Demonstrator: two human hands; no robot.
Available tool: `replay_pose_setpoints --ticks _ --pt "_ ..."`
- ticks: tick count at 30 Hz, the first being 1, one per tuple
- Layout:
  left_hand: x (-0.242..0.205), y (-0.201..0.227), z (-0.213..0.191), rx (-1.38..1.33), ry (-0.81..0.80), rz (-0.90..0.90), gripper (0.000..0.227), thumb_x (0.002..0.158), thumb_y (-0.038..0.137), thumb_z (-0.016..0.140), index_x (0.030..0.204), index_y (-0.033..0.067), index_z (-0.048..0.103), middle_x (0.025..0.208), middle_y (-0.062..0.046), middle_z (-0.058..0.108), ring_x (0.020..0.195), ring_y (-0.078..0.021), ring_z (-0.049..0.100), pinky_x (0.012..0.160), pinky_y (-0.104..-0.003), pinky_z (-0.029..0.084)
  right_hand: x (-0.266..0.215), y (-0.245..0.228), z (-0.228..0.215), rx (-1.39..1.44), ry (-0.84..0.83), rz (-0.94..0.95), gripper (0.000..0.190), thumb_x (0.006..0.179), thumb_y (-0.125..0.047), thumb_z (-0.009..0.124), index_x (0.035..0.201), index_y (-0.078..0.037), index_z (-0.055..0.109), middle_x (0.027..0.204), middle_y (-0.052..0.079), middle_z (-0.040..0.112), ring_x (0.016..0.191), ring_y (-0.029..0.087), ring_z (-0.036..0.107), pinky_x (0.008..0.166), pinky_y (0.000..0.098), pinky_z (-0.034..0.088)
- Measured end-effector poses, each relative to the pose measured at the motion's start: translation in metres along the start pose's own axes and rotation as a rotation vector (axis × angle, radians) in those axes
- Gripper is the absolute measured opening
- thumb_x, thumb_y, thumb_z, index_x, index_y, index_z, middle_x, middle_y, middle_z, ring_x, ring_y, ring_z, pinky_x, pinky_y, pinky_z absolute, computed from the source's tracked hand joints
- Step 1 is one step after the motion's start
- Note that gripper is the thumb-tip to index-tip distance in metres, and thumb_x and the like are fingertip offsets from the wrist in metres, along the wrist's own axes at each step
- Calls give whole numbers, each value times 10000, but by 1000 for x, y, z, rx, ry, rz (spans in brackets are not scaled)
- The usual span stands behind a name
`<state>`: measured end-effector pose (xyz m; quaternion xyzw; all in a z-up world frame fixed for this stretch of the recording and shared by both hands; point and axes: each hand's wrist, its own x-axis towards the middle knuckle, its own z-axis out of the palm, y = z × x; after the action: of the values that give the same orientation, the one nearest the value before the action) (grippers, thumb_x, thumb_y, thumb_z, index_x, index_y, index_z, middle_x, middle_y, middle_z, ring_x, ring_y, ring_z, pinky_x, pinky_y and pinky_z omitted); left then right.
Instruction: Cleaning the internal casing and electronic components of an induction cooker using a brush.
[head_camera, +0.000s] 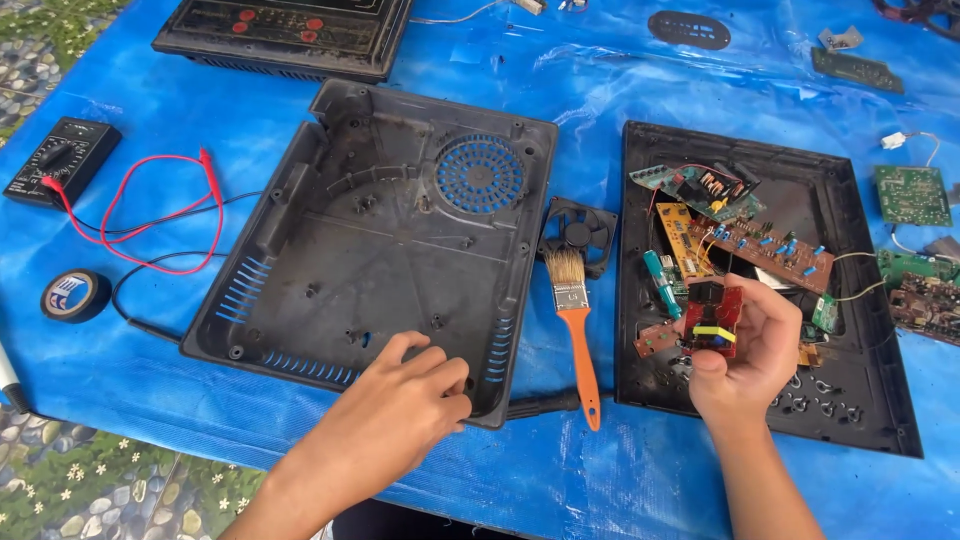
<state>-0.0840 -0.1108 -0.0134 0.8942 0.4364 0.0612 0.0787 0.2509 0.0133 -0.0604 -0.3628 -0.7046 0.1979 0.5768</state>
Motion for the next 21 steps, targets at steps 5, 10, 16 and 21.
replay_pose_setpoints --ticks 5,10,16,21 --pt "-2 -4 -2 5 27 31 115 890 237 806 821 174 740 866 -13 553 845 -253 563 948 -478 419 1 -1 -1 30 -53 -74 823 849 -606 605 1349 23 423 1137 233 633 785 234 716 696 289 628" --pt "0 -5 0 -17 1 20 100 879 251 817 841 182 755 875 -7 558 858 -251 564 937 -471 416 2 -2 0 16 -51 -84 817 851 -617 606 1347 8 433 1154 230 632 922 275 713 735 292 624" --pt "-1 -7 -5 -66 70 49 149 916 254 782 811 166 723 853 -9 527 821 -250 544 929 -464 422 4 -6 0 30 -60 -99 788 857 -591 613 1340 5 430 1141 256 644 794 234 722 673 275 633" --pt "0 -7 1 -109 19 29 115 932 242 786 873 152 745 894 -26 532 841 -257 544 912 -464 425 3 -5 0 43 -62 -91 790 846 -583 628 1339 2 432 1123 260 645 818 237 727 674 273 633"
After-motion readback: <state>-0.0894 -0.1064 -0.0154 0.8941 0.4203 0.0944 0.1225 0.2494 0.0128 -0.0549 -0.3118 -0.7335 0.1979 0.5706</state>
